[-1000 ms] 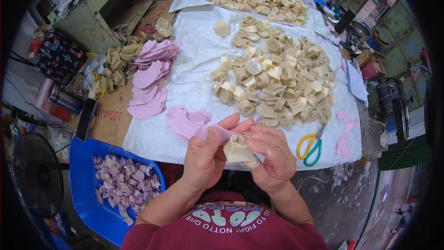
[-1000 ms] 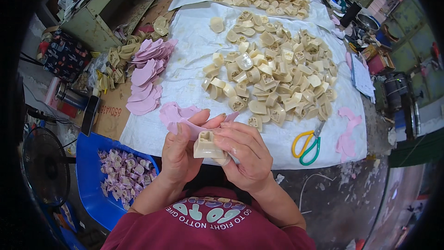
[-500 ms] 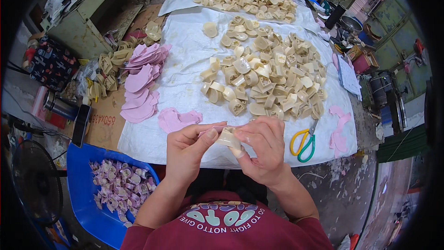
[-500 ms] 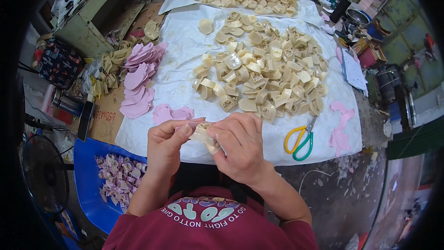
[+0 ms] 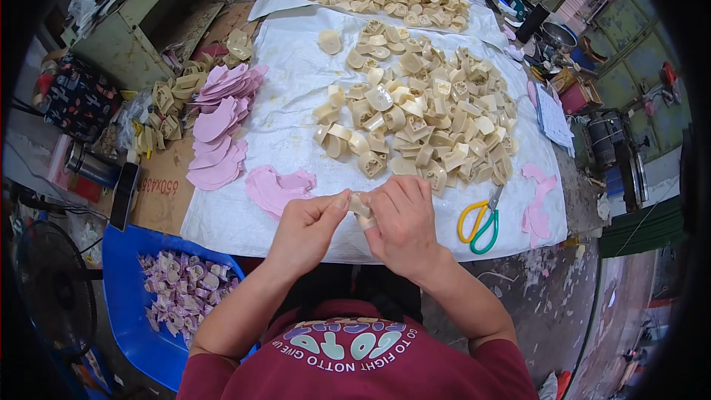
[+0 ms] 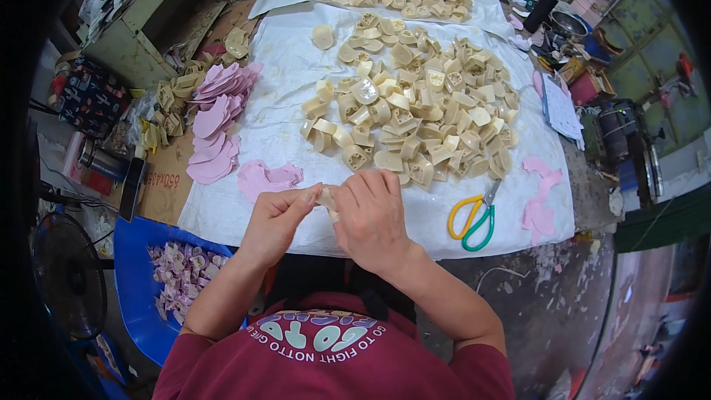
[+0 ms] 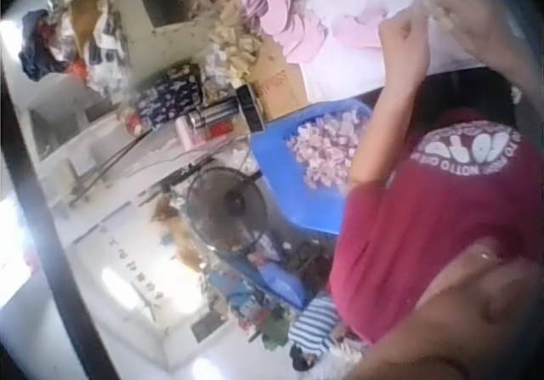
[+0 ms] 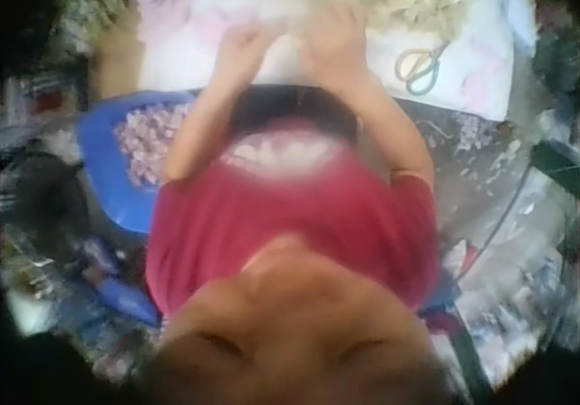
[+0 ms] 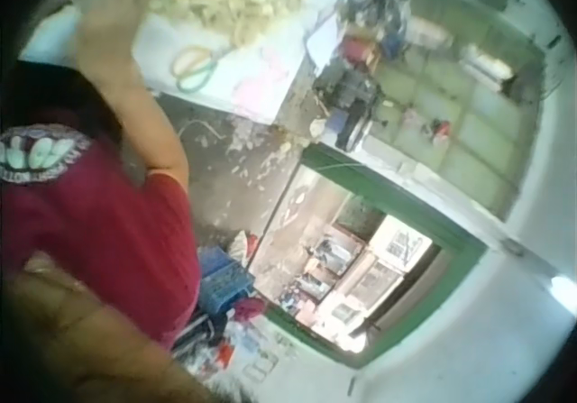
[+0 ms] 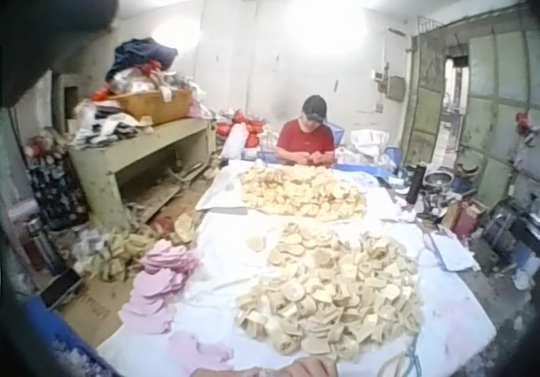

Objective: The person repeatedly picks up small beige plastic components and pink foam pieces from a table, presses them together by hand, and places the assembled units into a blue bin. The process is repetitive and performed one at a time.

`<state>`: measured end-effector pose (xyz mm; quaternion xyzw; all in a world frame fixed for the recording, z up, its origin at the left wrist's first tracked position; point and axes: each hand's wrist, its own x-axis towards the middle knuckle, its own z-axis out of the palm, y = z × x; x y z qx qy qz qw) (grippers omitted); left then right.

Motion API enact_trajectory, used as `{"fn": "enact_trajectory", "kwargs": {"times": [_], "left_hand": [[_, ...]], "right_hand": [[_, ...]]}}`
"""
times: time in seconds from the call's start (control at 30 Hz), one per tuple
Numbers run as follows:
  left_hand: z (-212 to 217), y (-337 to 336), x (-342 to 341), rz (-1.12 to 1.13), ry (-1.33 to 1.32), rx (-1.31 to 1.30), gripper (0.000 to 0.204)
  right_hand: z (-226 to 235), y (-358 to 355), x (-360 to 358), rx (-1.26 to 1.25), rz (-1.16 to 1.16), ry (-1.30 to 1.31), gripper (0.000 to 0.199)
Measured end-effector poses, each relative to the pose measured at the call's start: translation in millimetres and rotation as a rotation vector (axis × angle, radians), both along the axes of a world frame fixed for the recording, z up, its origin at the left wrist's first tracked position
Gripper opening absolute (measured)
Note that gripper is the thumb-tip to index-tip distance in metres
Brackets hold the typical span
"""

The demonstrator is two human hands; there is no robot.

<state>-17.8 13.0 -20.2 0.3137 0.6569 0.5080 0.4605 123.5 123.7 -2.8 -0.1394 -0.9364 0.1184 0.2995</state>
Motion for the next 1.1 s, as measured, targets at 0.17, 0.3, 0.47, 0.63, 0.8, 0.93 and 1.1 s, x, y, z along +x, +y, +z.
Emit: {"fn": "enact_trajectory", "kwargs": {"times": [0.17,0.3,0.47,0.63,0.8,0.93,1.1], "left_hand": [[4,2,-20,-0.041,-0.354,0.207,0.020],[13,5,-28,-0.207,-0.294,0.241,0.016],[16,13,-39,-0.304,-0.187,0.156,0.020],[-6,14,-25,-0.034,-0.367,0.280,0.024],[-11,6,-22,-0.067,-0.522,0.415,0.020],[-13,9,-17,-0.020,-0.051,0.495,0.013],[-3,14,-23,-0.105,0.210,0.481,0.009]], "right_hand": [[1,10,4,-0.077,0.141,0.162,0.028],[1,7,1,-0.093,0.184,0.203,0.028],[-10,3,4,-0.423,0.135,0.135,0.020],[-27,-2,1,-1.125,0.029,0.254,0.017],[-16,-4,0,-1.384,0.038,0.313,0.017],[-19,-12,-1,-1.102,-0.053,0.248,0.015],[-14,-6,-1,-1.153,-0.062,0.162,0.016]]}}
